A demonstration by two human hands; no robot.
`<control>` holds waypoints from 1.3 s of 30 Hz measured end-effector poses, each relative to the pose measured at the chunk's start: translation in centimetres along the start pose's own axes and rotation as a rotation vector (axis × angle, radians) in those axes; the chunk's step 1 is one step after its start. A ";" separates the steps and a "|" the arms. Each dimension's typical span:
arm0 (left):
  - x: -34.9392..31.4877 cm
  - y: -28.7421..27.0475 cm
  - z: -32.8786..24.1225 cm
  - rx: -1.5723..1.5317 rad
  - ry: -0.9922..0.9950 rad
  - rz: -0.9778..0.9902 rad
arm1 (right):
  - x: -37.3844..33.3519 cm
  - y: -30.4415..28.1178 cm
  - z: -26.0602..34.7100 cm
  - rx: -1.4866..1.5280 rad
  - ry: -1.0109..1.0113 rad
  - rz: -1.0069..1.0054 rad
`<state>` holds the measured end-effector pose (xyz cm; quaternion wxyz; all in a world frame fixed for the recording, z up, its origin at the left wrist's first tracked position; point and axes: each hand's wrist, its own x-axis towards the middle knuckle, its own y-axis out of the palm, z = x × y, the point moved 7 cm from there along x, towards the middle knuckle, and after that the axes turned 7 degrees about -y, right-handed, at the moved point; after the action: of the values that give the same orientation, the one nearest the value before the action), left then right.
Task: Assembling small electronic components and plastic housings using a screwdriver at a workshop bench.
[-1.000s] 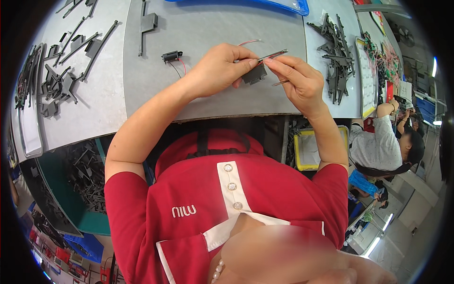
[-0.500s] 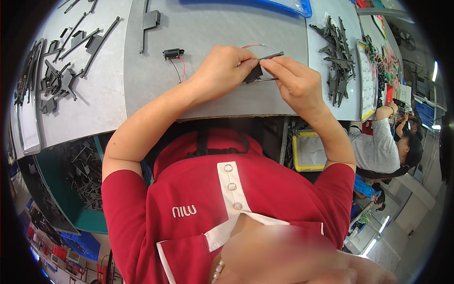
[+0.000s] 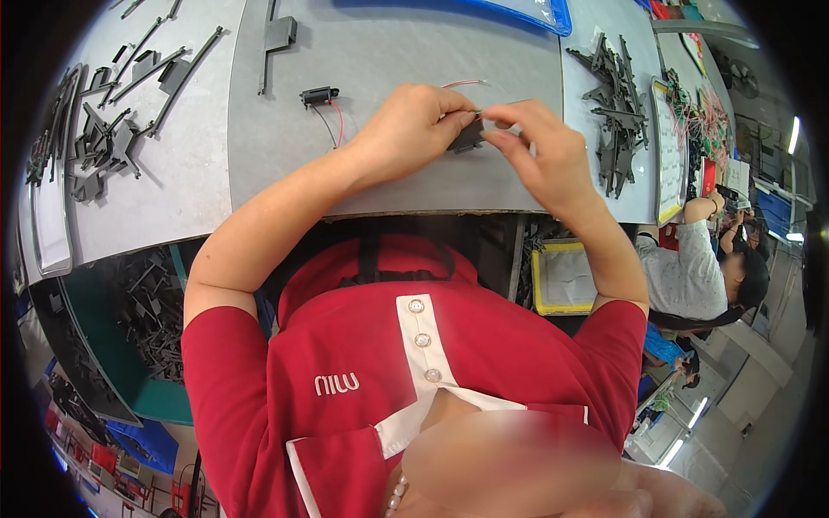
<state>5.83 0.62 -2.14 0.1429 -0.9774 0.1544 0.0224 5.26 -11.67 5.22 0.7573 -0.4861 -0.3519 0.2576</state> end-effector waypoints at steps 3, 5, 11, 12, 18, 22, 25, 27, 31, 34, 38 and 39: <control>0.4 0.1 0.7 -0.020 -0.082 0.071 | 0.3 -1.0 -1.3 0.052 0.075 0.031; 0.3 0.5 1.0 0.017 -0.094 0.115 | 0.1 -1.1 -1.5 -0.064 0.007 0.038; 0.4 1.0 0.6 0.186 -0.033 0.131 | -1.0 0.8 -1.3 -0.284 -0.147 0.261; 0.4 1.1 0.7 0.202 0.013 0.102 | -1.1 1.0 -1.3 -0.298 -0.145 0.279; 0.2 1.7 0.6 0.304 0.016 0.105 | -1.7 1.8 -1.3 -0.286 -0.130 0.306; 0.2 1.8 0.6 0.349 -0.013 0.124 | -1.9 2.3 -1.5 -0.293 -0.111 0.365; 0.3 1.9 0.5 0.321 0.020 0.122 | -1.9 2.2 -1.8 -0.190 -0.066 0.340; 0.3 1.9 0.6 0.331 0.033 0.121 | -1.9 2.2 -1.7 -0.191 -0.063 0.333; 0.3 2.0 0.5 0.342 0.036 0.124 | -2.1 2.3 -1.7 -0.215 -0.051 0.329; 0.4 2.0 0.5 0.345 0.046 0.122 | -2.1 2.3 -1.6 -0.270 -0.081 0.338; 0.4 2.1 0.4 0.358 0.073 0.125 | -1.6 2.1 -0.9 -0.346 -0.118 0.337; 0.4 2.0 0.4 0.348 0.061 0.115 | -1.3 2.0 -0.7 -0.370 -0.121 0.376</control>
<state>5.55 -1.24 -3.09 0.3035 -0.9276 0.2160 -0.0262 4.92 -12.23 2.77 0.5717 -0.6569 -0.3412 0.3538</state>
